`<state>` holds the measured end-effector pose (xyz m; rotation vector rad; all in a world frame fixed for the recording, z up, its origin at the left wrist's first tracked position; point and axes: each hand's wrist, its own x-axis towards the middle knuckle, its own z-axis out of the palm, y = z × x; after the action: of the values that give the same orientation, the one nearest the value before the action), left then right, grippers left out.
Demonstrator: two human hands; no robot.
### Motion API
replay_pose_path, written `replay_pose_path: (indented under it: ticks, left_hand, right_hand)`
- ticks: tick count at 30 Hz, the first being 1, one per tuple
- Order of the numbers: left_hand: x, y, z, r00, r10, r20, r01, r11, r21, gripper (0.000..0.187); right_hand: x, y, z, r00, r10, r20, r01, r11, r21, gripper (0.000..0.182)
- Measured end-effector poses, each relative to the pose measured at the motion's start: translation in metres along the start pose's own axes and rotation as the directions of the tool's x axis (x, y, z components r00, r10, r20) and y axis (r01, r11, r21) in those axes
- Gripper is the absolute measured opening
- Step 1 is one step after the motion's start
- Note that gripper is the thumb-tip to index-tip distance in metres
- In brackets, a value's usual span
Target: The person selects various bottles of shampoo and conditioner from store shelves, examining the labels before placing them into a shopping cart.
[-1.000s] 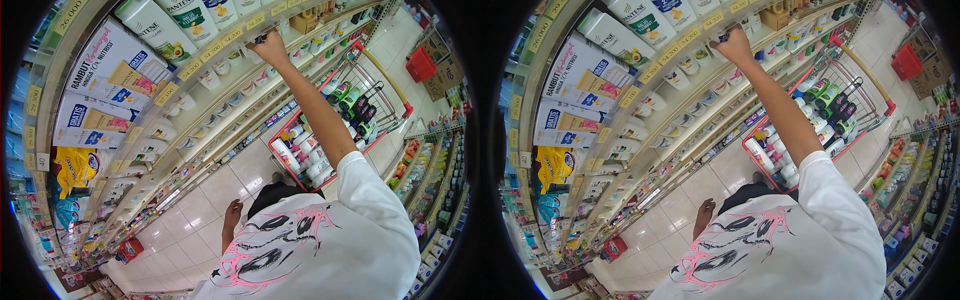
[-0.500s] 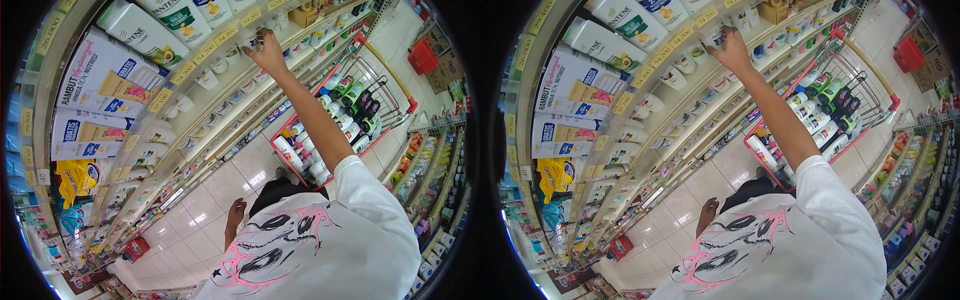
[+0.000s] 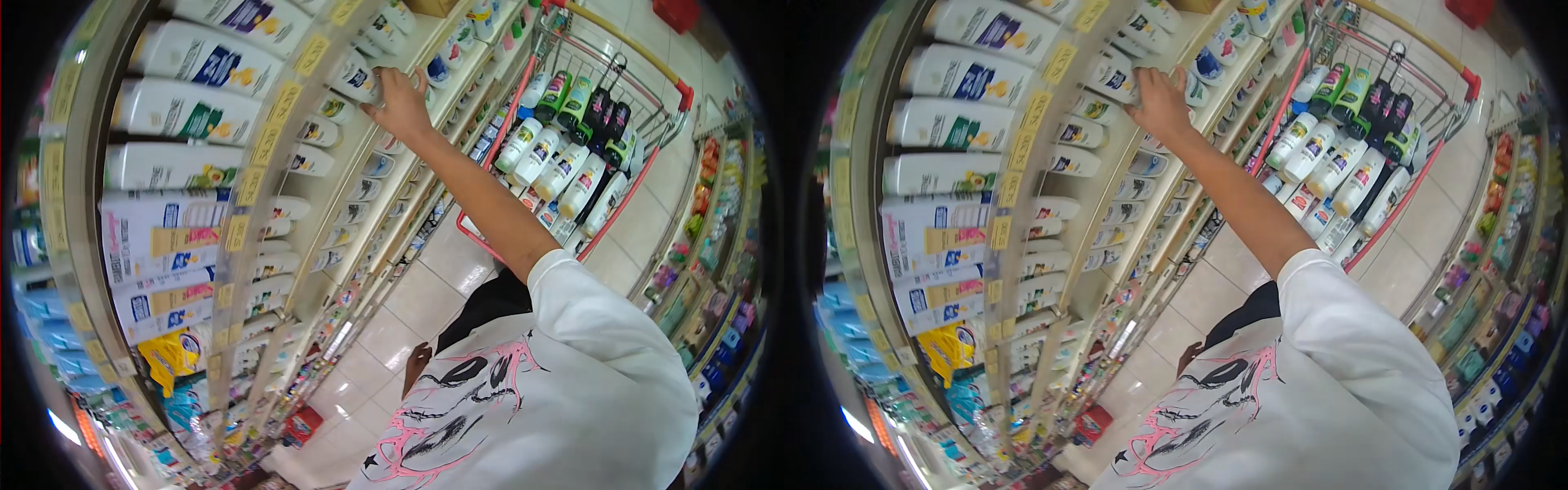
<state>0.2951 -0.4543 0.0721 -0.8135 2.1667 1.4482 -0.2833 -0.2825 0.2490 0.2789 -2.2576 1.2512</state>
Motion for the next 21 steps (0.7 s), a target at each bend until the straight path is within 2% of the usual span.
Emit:
replay_pose_path:
  ticks: [9, 17, 19, 21]
  left_hand:
    - [-0.002, 0.015, -0.027, 0.985, -0.172, 0.029, 0.168, 0.98, 0.109, 0.037]
    - [0.008, 0.025, -0.026, 0.974, -0.222, 0.042, 0.214, 0.966, 0.142, 0.039]
    - [0.013, 0.025, -0.022, 0.972, -0.23, 0.046, 0.221, 0.965, 0.139, 0.039]
    - [0.017, 0.026, -0.017, 0.971, -0.234, 0.054, 0.225, 0.965, 0.135, 0.04]
  right_hand:
    - [-0.001, 0.006, -0.005, 1.0, 0.013, 0.021, -0.014, 0.999, 0.045, 0.058]
    - [-0.002, 0.004, -0.015, 1.0, -0.001, 0.006, 0.001, 0.997, 0.074, 0.056]
    - [0.0, 0.001, -0.022, 0.991, 0.026, 0.133, -0.035, 0.997, 0.066, 0.06]
    - [-0.002, 0.004, -0.021, 0.998, -0.014, 0.064, 0.009, 0.997, 0.076, 0.061]
